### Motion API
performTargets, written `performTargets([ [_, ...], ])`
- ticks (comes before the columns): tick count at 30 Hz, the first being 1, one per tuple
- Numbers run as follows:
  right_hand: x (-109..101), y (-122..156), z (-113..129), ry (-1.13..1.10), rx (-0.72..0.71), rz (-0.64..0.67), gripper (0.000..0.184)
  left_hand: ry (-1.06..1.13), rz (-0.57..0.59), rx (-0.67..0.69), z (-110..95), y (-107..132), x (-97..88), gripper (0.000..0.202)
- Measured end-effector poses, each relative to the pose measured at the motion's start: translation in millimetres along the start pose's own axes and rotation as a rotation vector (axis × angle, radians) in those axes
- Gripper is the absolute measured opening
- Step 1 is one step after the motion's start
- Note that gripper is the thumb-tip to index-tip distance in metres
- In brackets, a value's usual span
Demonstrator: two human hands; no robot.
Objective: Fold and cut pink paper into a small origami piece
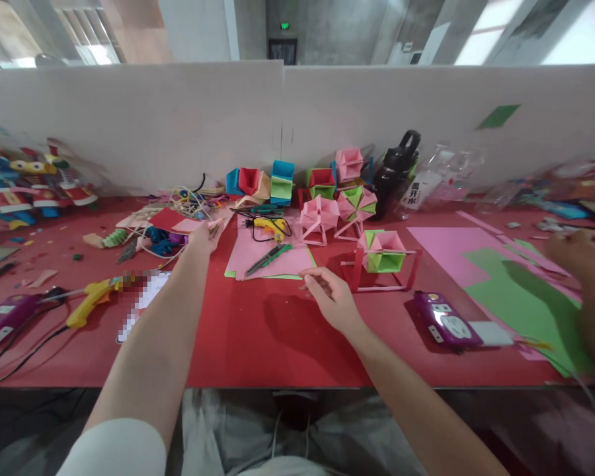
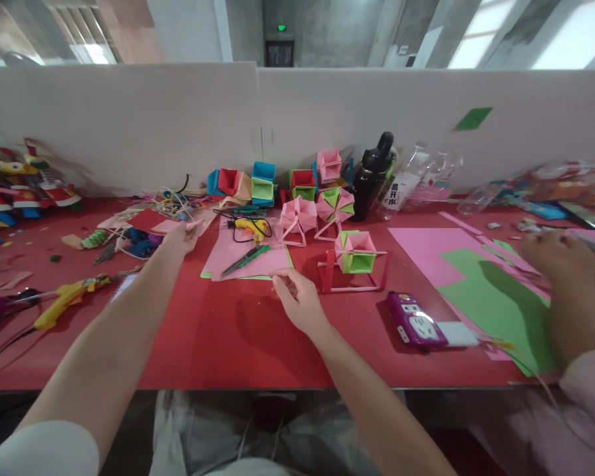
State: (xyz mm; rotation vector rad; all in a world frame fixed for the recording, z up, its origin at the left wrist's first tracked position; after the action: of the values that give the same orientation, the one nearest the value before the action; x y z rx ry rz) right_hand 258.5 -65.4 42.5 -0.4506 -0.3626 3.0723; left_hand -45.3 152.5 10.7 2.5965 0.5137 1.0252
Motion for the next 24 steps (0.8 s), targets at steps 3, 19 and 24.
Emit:
performTargets([
  [3,1,1,-1,0.021,0.003,0.014,0.026,-0.031,-0.041,-0.019,3,7,-6.3,0.035],
  [19,23,5,13,0.195,-0.092,0.21,0.018,-0.892,0.295,0.452,51,86,38.2,0.025],
  [24,19,-5,9,0.18,-0.09,0.18,0.017,-1.568,0.487,0.629,75,109,47.7,0.036],
])
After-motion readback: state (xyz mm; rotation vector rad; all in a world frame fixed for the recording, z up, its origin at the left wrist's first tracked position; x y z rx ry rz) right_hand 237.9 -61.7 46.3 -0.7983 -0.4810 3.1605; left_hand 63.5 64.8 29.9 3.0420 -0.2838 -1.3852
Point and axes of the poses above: each hand's wrist, its own y-axis away from the middle knuckle, its own x-axis out of the palm, z = x × y, the point moved 8 cm from there along -y, towards the middle knuckle, and after that the axes turned 3 degrees about z, right-handed, at the moved point
